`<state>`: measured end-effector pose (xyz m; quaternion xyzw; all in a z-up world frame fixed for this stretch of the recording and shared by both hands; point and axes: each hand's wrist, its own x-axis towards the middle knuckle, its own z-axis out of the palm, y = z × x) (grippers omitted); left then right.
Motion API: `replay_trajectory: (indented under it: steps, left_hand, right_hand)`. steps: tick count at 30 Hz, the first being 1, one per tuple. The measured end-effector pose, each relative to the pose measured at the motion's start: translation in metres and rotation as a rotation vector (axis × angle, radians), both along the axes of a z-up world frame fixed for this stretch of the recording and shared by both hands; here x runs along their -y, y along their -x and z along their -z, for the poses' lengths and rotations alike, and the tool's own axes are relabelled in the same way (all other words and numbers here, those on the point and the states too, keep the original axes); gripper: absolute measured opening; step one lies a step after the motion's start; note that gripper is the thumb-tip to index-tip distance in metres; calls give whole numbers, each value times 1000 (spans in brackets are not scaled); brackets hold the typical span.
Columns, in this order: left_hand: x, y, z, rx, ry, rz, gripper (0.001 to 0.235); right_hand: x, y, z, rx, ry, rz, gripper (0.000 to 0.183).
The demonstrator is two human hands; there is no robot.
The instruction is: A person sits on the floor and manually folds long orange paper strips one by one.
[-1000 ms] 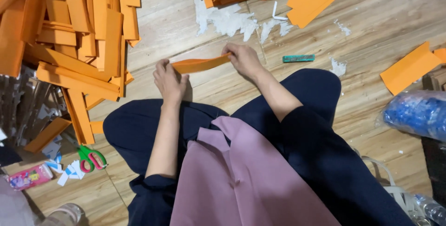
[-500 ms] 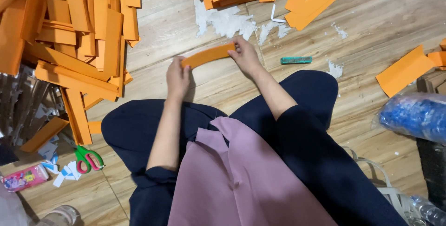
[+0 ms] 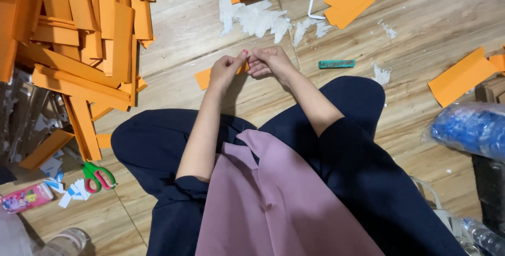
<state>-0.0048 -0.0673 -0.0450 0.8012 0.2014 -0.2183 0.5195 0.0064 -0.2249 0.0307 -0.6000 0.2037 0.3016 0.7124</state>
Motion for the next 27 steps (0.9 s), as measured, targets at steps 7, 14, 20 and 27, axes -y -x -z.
replay_trajectory:
  steps: [7,14,20,27]
  left_hand:
    - [-6,-3,0,-91,88,-5,37]
    - [-9,-6,-3,-134,116,-9,38]
    - [-11,-5,0,-104,150,-1,39]
    - [-8,-3,-10,-95,184,-10,36]
  right_hand:
    - [-1,2,1,40,37,-84,19]
    - [3,0,13,47,10,-105,20]
    - [3,-2,5,30,7,-109,20]
    - [3,-2,9,41,11,-114,20]
